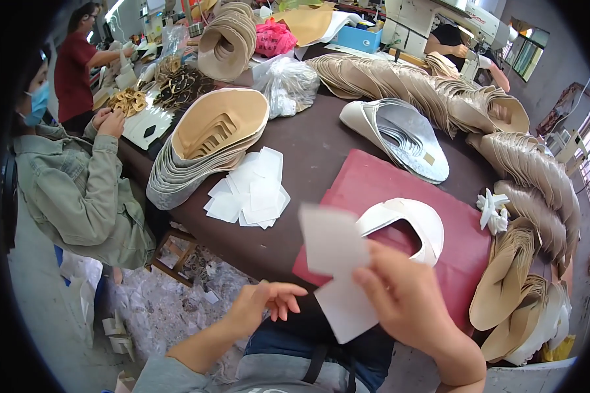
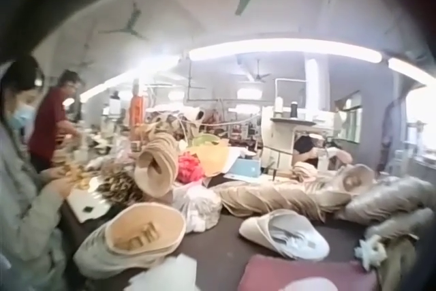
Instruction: Assembling shoe upper components by folding, aligning materials, and peeling adhesive backings.
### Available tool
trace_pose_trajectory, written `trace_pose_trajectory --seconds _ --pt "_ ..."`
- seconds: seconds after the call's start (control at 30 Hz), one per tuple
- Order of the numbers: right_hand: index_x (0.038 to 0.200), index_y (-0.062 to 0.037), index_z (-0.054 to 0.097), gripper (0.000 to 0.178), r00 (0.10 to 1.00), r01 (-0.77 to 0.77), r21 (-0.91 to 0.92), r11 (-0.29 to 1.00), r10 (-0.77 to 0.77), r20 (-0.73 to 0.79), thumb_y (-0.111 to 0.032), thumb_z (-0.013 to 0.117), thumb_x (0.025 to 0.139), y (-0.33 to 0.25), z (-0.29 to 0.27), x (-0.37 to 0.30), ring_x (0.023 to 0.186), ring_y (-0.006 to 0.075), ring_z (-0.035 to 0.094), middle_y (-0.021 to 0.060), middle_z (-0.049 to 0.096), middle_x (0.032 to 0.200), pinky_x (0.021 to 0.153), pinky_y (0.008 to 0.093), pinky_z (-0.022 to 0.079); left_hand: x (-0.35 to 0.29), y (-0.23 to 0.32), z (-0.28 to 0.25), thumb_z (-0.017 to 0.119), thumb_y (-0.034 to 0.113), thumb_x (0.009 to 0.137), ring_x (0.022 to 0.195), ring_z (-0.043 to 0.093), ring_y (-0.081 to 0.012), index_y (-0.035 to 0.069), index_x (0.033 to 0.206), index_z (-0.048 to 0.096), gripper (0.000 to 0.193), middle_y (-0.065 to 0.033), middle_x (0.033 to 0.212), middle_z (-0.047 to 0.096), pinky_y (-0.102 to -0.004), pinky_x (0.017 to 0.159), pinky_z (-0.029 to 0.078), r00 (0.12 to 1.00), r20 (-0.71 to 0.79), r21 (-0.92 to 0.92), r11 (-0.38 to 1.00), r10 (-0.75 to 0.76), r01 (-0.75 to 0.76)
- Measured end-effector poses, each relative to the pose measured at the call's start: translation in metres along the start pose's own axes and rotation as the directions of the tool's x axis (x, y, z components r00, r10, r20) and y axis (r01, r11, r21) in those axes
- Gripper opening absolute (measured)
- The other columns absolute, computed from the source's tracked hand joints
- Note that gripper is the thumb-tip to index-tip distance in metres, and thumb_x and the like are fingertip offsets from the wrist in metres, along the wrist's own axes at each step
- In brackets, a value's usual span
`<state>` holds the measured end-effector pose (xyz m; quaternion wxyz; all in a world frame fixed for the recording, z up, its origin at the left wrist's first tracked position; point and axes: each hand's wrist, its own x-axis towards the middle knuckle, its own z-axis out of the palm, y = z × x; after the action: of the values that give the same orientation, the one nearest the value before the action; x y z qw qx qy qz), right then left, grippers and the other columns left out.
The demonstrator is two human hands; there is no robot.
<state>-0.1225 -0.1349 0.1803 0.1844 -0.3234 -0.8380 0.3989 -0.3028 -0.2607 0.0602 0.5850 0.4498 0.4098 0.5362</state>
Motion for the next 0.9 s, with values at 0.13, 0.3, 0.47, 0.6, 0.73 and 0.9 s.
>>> trace_pose_trajectory --seconds 0.13,0.3,0.47,0.6,0.73,0.9 --pt "0.08 0.0003 0.059 0.008 0.974 -0.168 -0.068 0.983 0.176 0.141 -0.005 0.059 0.086 0.009 -0.007 -0.034 0.06 0.0113 0.044 0.0032 0.057 0.071 0.053 0.0206 0.035 0.009 0.004 0.021 0.051 0.026 0.096 0.094 0.061 -0.0174 0.005 0.133 0.046 0.042 -0.0099 0.118 0.06 -0.0219 0.082 0.047 0.908 0.194 -0.461 0.782 -0.373 0.42" --pt "0.083 0.0011 0.06 0.006 0.92 0.024 0.447 0.894 0.155 -0.36 -0.003 0.057 0.087 0.012 -0.02 -0.08 0.063 0.0086 0.046 0.0025 0.058 0.074 0.057 0.0206 0.038 0.067 0.018 0.068 0.062 0.003 0.087 0.105 0.059 -0.0148 0.003 0.12 0.051 0.036 -0.0111 0.119 0.06 -0.0254 0.091 0.046 0.974 0.052 -0.524 0.836 0.222 -0.163" --pt "0.093 0.001 0.06 0.009 0.64 0.213 0.1 0.972 -0.061 -0.766 0.0 0.061 0.084 0.021 -0.056 -0.122 0.064 0.0057 0.047 0.0013 0.058 0.073 0.059 0.0173 0.041 0.103 0.067 0.111 0.06 -0.006 0.082 0.098 0.062 -0.0166 0.002 0.12 0.053 0.039 -0.014 0.107 0.065 -0.0244 0.088 0.049 0.936 0.189 -0.44 0.877 0.298 -0.191" --pt "0.1 0.0001 0.058 0.024 0.541 0.253 -0.032 0.967 -0.168 -0.824 0.003 0.068 0.078 0.011 -0.059 -0.112 0.059 0.0042 0.046 0.0012 0.058 0.074 0.055 0.0139 0.04 0.121 0.075 0.135 0.058 -0.006 0.083 0.094 0.064 -0.0159 0.0 0.12 0.054 0.037 -0.0129 0.103 0.067 -0.0229 0.084 0.05 0.915 0.369 -0.315 0.948 0.163 -0.041" --pt "0.104 -0.0004 0.056 0.033 0.538 0.29 -0.052 0.956 -0.208 -0.817 0.004 0.072 0.075 0.022 -0.071 -0.111 0.056 0.0039 0.045 0.0015 0.058 0.074 0.052 0.0135 0.038 0.136 0.056 0.133 0.059 -0.004 0.084 0.089 0.065 -0.015 -0.001 0.12 0.054 0.037 -0.0127 0.104 0.067 -0.0212 0.078 0.051 0.844 0.457 -0.544 0.839 0.281 0.015" --pt "0.105 -0.0002 0.056 0.035 0.548 0.294 -0.067 0.953 -0.226 -0.805 0.001 0.075 0.075 0.025 -0.077 -0.11 0.054 0.0036 0.044 0.0015 0.058 0.074 0.05 0.0135 0.038 0.133 0.069 0.141 0.062 -0.002 0.084 0.079 0.065 -0.0128 -0.002 0.116 0.058 0.032 -0.0112 0.099 0.069 -0.0191 0.069 0.051 0.86 0.433 -0.599 0.8 0.272 0.048"
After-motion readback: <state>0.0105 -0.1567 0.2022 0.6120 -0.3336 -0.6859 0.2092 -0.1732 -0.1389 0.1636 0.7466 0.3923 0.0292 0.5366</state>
